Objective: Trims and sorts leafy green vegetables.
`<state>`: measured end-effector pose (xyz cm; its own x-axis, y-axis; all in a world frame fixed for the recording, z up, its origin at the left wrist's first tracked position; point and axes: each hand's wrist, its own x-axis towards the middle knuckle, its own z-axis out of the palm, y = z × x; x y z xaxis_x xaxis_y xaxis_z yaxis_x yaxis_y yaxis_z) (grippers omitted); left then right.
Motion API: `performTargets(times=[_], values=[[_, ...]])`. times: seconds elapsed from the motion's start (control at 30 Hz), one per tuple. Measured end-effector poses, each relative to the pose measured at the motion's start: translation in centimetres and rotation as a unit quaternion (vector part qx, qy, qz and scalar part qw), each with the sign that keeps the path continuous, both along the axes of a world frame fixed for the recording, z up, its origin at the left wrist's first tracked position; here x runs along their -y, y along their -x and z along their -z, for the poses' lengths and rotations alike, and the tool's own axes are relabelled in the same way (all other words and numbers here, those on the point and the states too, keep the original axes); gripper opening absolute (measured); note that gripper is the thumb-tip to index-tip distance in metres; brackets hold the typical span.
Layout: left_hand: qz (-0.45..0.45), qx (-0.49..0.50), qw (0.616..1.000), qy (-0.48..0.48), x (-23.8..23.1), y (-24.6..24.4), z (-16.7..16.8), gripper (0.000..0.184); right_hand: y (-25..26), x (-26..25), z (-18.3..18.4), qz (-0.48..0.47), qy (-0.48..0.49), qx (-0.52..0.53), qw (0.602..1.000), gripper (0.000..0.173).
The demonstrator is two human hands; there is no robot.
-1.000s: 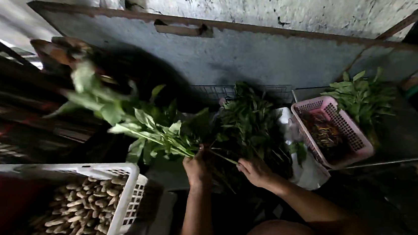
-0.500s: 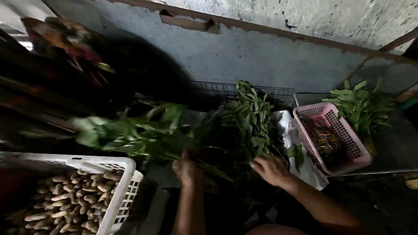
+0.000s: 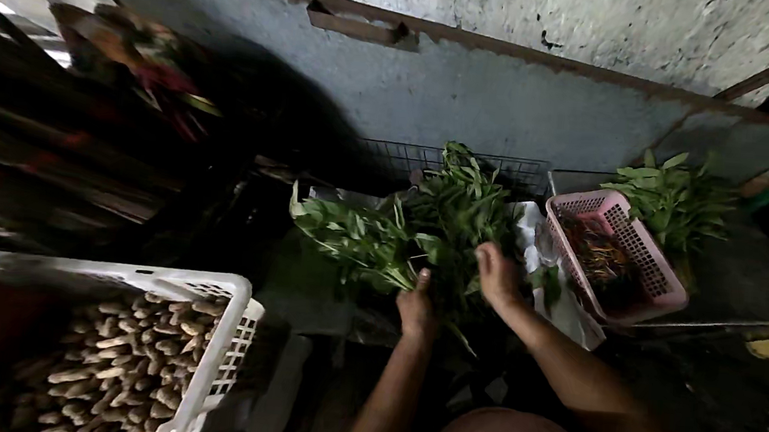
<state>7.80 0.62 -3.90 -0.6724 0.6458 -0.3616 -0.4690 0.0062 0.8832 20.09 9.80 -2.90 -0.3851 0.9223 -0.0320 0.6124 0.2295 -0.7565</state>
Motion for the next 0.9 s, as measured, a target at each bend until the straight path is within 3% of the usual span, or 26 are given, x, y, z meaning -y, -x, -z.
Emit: performTargets(times=[0.13,0.23,0.33,0.47,0.57,0.63,0.7,0.8,0.9], values=[[-0.002,0.032,0.998,-0.058,-0.8,-1.4,0.9,0.013,2.8,3.9,-0.7,-0.124,0.006,0.044,0.991,0.028],[-0.025,0.014,1.0,-0.002,0.3,0.2,1.2,0.018,2.8,4.8,1.1,-0.168,0.01,0.048,0.985,0.027],[-0.064,-0.025,0.996,0.057,1.3,2.7,0.8,0.035,2.2,4.1,2.1,-0.22,0.006,0.024,0.975,0.028],[-0.147,-0.004,0.989,0.033,1.3,5.9,0.3,0.035,1.3,1.7,2.2,-0.252,0.035,0.05,0.966,0.03],[-0.149,0.032,0.986,0.067,1.4,9.1,1.4,0.036,-0.5,-1.1,2.4,-0.145,0.027,0.117,0.982,0.039],[-0.086,0.052,0.989,0.112,1.8,9.8,3.4,0.028,-1.9,-3.4,3.8,-0.028,0.017,0.17,0.985,0.057],[-0.018,0.08,0.986,0.144,2.4,8.7,5.1,0.025,-3.0,-5.1,6.4,0.057,0.068,0.193,0.977,0.057],[0.03,0.134,0.976,0.169,2.9,6.5,6.4,0.017,-4.0,-5.8,9.0,0.032,0.193,0.18,0.964,0.045],[0.036,0.178,0.968,0.175,3.2,5.9,6.3,0.025,-3.8,-5.4,6.0,0.011,0.15,0.188,0.971,0.041]])
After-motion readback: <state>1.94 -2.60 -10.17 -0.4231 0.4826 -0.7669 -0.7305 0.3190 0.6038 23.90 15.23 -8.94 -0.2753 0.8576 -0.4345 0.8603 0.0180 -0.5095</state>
